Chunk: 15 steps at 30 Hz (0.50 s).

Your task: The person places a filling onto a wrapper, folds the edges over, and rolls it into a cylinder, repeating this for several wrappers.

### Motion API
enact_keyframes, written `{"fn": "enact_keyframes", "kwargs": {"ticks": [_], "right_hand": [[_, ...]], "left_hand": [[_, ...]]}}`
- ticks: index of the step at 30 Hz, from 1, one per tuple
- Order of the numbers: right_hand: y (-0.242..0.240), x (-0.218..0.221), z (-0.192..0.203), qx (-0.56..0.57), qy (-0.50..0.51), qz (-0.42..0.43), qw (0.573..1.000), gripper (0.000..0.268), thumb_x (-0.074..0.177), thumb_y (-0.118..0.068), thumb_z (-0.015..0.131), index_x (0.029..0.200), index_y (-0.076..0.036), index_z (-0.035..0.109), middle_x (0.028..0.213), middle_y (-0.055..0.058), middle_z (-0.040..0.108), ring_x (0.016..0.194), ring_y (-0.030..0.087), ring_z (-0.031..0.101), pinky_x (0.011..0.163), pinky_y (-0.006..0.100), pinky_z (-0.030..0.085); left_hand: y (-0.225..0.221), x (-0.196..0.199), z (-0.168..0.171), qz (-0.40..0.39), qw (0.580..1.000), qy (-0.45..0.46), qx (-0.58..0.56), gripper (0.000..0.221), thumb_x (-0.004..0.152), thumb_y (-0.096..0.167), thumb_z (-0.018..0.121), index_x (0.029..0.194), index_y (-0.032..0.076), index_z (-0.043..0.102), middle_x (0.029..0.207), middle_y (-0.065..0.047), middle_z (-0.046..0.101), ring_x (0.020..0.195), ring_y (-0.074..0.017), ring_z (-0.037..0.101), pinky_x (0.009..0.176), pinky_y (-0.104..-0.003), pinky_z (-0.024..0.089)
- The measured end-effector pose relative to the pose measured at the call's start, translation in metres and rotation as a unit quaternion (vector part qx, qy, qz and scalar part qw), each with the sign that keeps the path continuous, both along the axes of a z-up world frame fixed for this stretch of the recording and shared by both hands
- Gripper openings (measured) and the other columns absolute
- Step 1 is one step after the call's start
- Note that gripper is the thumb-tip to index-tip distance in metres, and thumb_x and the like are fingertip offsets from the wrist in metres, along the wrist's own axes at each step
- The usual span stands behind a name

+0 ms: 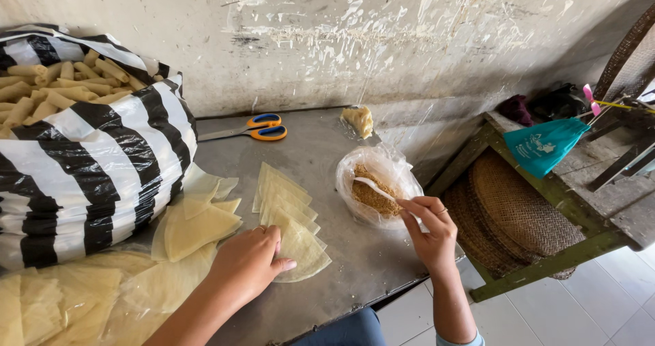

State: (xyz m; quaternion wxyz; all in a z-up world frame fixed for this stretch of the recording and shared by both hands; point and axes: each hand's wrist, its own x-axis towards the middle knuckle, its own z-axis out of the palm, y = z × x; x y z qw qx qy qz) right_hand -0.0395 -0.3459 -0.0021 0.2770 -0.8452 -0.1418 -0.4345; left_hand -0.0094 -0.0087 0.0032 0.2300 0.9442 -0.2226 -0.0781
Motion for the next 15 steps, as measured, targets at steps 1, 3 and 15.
{"fn": "enact_keyframes", "kwargs": {"ticks": [1,3,15], "right_hand": [[-0.002,0.0,-0.001,0.004,-0.009,-0.017,1.0,0.02,0.09,0.001,0.075,0.109,-0.005,0.077,0.1,0.007,0.071,0.089,0.015,0.069,0.076,0.026,0.056],[-0.006,0.0,-0.004,0.029,0.008,-0.053,0.998,0.016,0.091,0.001,0.074,0.106,-0.004,0.077,0.098,0.008,0.074,0.08,0.017,0.064,0.07,0.027,0.051],[0.001,-0.001,0.002,-0.018,0.08,0.047,0.996,0.028,0.085,-0.007,0.077,0.113,-0.006,0.077,0.099,0.007,0.071,0.09,0.017,0.069,0.079,0.031,0.059]], "left_hand": [[0.001,0.0,0.0,-0.001,1.0,-0.007,-0.003,0.041,0.083,0.041,0.079,0.091,0.008,0.056,0.088,-0.005,0.068,0.087,-0.026,0.068,0.078,-0.04,0.052],[0.002,-0.001,0.0,-0.003,1.0,-0.021,-0.01,0.042,0.082,0.04,0.081,0.094,0.009,0.056,0.088,-0.006,0.068,0.089,-0.0271,0.067,0.079,-0.041,0.052],[-0.001,-0.005,-0.009,-0.01,0.997,-0.044,-0.067,0.031,0.081,0.031,0.079,0.09,0.01,0.059,0.083,-0.007,0.069,0.085,-0.0291,0.067,0.076,-0.042,0.051]]}}
